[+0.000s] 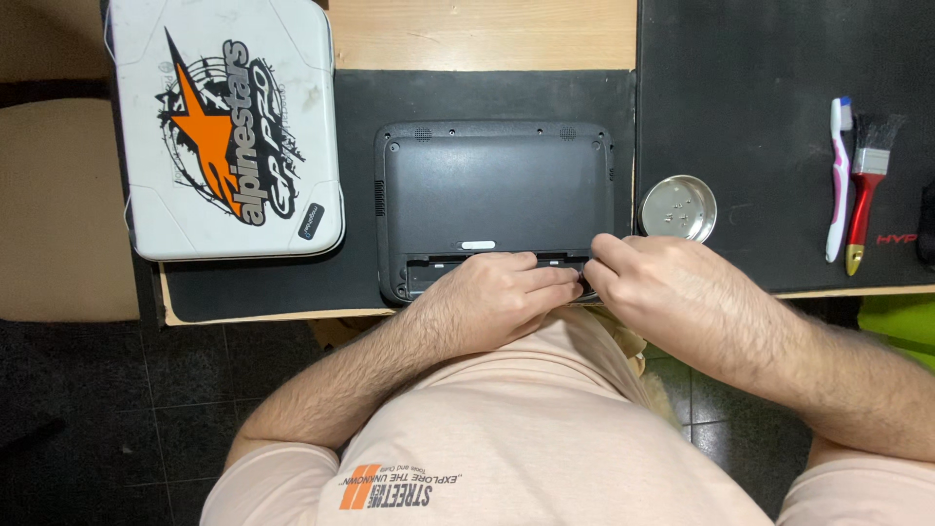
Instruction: The person uses a screwdriver to remove screws from the top and bottom of a white laptop, placing them into a small metal tin. They flip the laptop over to access the underside and continue unscrewing the battery compartment area.
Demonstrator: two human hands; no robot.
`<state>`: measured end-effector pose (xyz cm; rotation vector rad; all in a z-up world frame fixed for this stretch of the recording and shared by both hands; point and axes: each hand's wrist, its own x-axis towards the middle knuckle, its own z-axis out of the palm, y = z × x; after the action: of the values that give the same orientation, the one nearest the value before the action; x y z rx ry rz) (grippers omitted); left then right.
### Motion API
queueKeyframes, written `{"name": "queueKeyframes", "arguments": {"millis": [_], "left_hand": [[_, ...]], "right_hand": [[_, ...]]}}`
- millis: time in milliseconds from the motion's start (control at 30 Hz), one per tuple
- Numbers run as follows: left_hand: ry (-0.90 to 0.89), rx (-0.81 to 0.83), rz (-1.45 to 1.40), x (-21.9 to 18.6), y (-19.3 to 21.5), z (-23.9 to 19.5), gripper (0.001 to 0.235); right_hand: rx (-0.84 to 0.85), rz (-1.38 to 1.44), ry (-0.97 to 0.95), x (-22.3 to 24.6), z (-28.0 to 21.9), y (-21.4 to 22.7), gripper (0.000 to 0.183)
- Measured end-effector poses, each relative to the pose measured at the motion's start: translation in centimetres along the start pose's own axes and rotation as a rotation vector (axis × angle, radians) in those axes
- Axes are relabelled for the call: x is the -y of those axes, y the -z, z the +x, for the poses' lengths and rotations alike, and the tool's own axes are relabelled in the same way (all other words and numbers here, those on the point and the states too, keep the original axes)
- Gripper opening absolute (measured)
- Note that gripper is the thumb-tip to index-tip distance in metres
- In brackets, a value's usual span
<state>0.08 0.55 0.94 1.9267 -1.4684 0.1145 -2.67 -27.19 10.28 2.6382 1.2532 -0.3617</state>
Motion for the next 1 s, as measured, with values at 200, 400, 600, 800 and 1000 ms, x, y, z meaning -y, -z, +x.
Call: {"name": "queueKeyframes", "arguments": {"millis": [200,400,600,800,1000], "left_hand": [[0.007,0.015,0.022,-0.1,0.2,0.0,0.021],[-0.011,-0.005,0.032,-0.1,0.1,0.0,0.017],[-0.001,0.007,0.007,-0.1,0.1,0.0,0.02],[0.085,0.061,0.001,-0.1,-1.0,-0.4,0.022],[0.086,0.061,0.008,-0.2,-0.6,-0.4,0.021]], "right_hand": [[0.11,0.055,-0.11,0.4,0.4,1.4,0.018],[0.066,0.034,-0.031,0.2,0.1,-0.3,0.013],[0.049,0.02,-0.028,0.3,0.0,1.3,0.027],[0.033,0.006,-0.045,0.6,0.4,0.5,0.009],[-0.017,-0.055,-0.009,0.8,0.5,2.2,0.006]]}}
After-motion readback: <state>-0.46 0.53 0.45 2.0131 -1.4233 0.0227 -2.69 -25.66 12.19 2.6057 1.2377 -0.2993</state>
